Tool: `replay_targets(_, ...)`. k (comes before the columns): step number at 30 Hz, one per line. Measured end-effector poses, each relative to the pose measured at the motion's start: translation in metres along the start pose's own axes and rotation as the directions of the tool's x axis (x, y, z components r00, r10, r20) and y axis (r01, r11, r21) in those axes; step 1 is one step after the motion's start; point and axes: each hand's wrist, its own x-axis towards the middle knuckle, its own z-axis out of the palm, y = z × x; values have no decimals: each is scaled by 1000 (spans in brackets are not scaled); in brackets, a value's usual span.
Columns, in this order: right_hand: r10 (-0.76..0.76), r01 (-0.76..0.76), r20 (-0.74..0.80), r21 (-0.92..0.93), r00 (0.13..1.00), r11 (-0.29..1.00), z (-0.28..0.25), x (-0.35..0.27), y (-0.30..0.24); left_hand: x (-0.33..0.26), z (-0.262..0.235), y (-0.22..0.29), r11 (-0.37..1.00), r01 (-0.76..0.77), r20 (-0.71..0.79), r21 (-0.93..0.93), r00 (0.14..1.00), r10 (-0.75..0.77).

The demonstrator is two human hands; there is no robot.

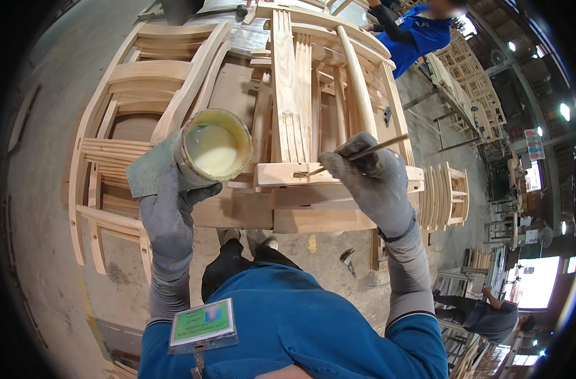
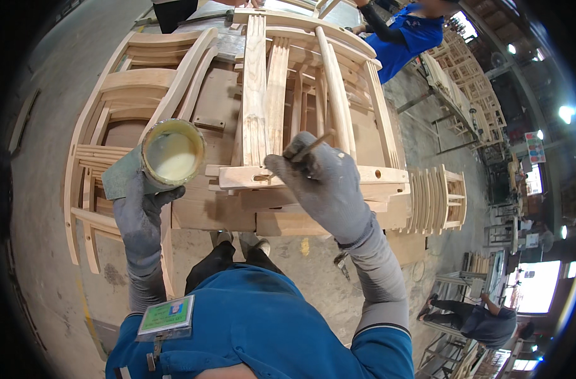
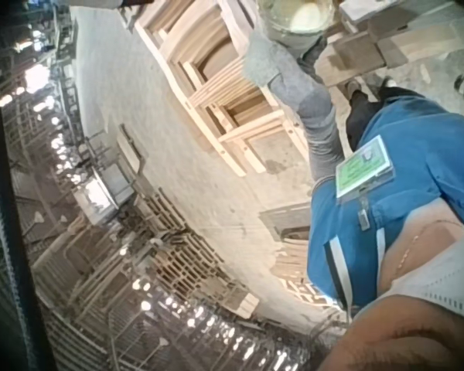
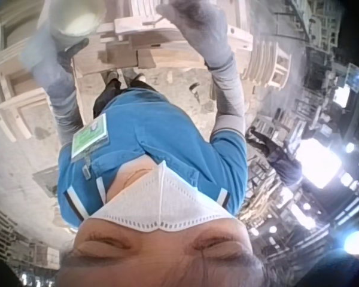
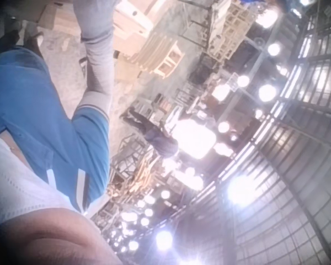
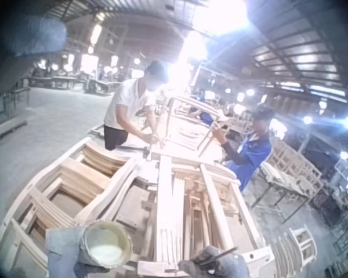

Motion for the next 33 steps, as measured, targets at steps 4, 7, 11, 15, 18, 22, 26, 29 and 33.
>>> replay_targets(4, -68, 67, 0, 70, 998, 995, 10, 4, -7, 1, 2, -3, 1000, -5, 60, -11, 998, 5)
replay_targets(7, -66, 66, -9, 14, 998, 998, 0, 1, -2, -2, 11, 4, 999, -23, -18, 26, 1000, 24)
replay_targets(11, -7, 6, 6, 17, 1000, 1000, -3, 3, -1, -2, 9, 4, 1000, -16, -24, 15, 1000, 16)
replay_targets(15, 81, -23, -145, 363, 986, 932, 15, 4, 16, 3, 12, 2, 1000, 1, -8, 31, 1000, -1)
replay_targets(18, 291, -83, -228, 637, 929, 766, 25, -4, 24, 11, 9, 2, 1000, 15, 4, -9, 1000, -15)
replay_targets(22, 477, -255, -179, 660, 860, 706, 11, -14, 33, 26, 9, -2, 1000, 9, 18, -12, 1000, -9)
replay_targets(26, 575, -315, -148, 714, 804, 625, 3, -20, 19, 45, 6, -8, 996, 68, 37, -60, 997, -65)
replay_targets(29, 577, -310, -141, 730, 804, 609, 1, -26, 15, 59, 5, -12, 992, 111, 48, -65, 993, -108)
replay_targets(33, 580, -224, -270, 736, 768, 639, -7, -36, 11, 73, 8, -18, 992, 102, 109, -76, 990, -94)
